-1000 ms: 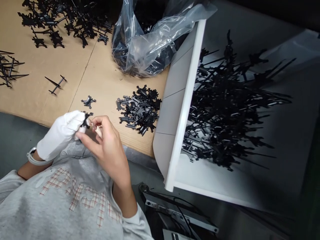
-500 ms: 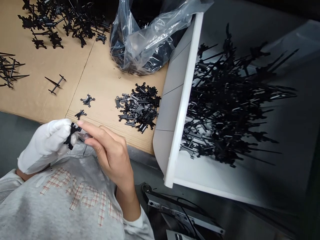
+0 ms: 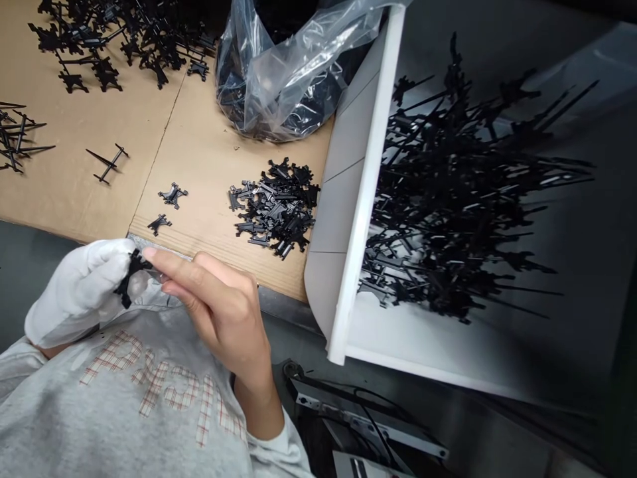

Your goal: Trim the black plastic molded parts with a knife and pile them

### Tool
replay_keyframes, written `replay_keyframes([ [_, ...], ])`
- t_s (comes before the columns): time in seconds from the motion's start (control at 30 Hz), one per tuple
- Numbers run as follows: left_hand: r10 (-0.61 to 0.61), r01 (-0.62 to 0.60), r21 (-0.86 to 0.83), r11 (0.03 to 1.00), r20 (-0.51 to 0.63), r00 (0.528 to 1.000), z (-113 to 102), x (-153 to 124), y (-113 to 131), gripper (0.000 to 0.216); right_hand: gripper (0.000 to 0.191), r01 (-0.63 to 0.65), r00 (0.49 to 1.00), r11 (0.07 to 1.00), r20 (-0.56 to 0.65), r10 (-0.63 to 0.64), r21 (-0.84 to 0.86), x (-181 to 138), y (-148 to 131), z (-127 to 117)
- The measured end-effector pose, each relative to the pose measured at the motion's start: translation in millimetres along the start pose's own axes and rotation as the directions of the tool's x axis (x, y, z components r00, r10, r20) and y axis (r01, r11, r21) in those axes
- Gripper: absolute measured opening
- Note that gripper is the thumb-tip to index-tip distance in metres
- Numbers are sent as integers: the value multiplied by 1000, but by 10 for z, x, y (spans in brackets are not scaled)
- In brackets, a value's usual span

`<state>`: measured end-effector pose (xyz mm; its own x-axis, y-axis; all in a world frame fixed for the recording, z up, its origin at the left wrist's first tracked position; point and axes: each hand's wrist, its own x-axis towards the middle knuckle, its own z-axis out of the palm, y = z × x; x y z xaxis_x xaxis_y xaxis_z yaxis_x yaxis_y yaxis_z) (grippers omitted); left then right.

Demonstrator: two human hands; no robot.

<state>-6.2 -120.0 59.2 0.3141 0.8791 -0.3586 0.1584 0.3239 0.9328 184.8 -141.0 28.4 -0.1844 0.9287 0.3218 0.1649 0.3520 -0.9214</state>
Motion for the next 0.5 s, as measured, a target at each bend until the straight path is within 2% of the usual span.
replay_keyframes([
  [0.1,-21,21,-20,1000,1,1000,-7,-30,24,36,33,-39,999,996,4,40,-86,-10,-17,-8],
  [0.17,-47,48,-28,998,43,998,-22,-53,41,36,32,-29,999,992,-31,26,-119,5,-14,-15],
  [0.23,-66,69,-33,997,79,995,-35,-67,52,37,34,-21,996,993,-92,10,-116,21,-11,-23],
  [0.3,-74,76,-27,997,61,995,-37,-64,50,39,35,-25,993,996,-121,13,-92,16,-21,-27],
  [0.5,-36,37,8,999,-112,993,20,0,22,32,31,8,999,999,41,-9,33,-95,-84,27],
])
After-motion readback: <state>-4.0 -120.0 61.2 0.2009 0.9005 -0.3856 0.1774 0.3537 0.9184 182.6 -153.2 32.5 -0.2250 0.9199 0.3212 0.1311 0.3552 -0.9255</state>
